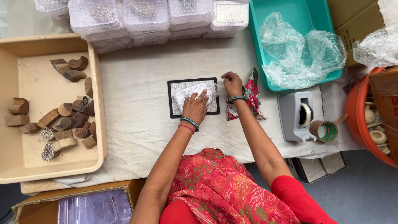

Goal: The person wipes a small decorative wooden object with a cloth, places it into a clear plastic container, and then wraps the container with bubble wrap. They secure the bubble wrap using a tape dispenser and tape. The person repeats this process for another item.

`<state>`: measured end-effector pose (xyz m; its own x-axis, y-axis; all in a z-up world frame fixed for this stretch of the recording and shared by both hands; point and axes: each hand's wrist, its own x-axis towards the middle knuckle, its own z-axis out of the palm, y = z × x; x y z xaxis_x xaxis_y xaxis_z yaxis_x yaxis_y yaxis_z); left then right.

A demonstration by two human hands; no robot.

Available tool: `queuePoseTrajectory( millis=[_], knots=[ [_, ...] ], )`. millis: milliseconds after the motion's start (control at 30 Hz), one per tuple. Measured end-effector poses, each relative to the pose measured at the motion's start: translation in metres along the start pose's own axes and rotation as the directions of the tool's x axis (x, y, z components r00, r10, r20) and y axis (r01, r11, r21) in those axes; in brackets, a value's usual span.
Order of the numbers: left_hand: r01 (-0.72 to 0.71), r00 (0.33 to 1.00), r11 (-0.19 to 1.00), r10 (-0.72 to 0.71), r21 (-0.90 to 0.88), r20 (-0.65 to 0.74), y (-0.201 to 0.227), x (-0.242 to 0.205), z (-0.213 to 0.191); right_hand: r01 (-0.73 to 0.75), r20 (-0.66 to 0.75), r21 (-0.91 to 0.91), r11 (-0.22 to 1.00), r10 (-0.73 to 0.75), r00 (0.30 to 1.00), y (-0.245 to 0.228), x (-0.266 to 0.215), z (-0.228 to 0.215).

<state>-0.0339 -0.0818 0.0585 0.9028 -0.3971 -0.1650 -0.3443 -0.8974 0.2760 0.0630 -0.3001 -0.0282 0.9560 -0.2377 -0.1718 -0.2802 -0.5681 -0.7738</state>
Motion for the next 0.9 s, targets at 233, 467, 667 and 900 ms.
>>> queuePoseTrajectory(
  millis=[233, 467, 667, 900],
  knots=[
    [0.006, 1.000, 1.000, -0.006, -0.006, 0.003, 0.000, 0.001, 0.000, 0.458, 0.144, -0.222, 0.861, -0.436, 0.888, -0.052, -0.034, -0.017],
    [0.002, 1.000, 1.000, -0.002, 0.002, 0.028, 0.000, 0.000, -0.002, 0.250, -0.127, -0.407, 0.878, -0.326, 0.937, -0.013, -0.006, -0.032],
    [0.001, 1.000, 1.000, -0.001, -0.006, 0.025, 0.001, 0.000, -0.002, 0.155, 0.279, -0.028, 0.988, -0.141, 0.950, -0.008, -0.011, -0.008],
    [0.009, 1.000, 1.000, -0.009, 0.002, 0.017, 0.000, 0.000, -0.002, -0.343, 0.435, 0.334, 0.878, 0.180, 0.882, 0.014, 0.000, 0.018]
  ],
)
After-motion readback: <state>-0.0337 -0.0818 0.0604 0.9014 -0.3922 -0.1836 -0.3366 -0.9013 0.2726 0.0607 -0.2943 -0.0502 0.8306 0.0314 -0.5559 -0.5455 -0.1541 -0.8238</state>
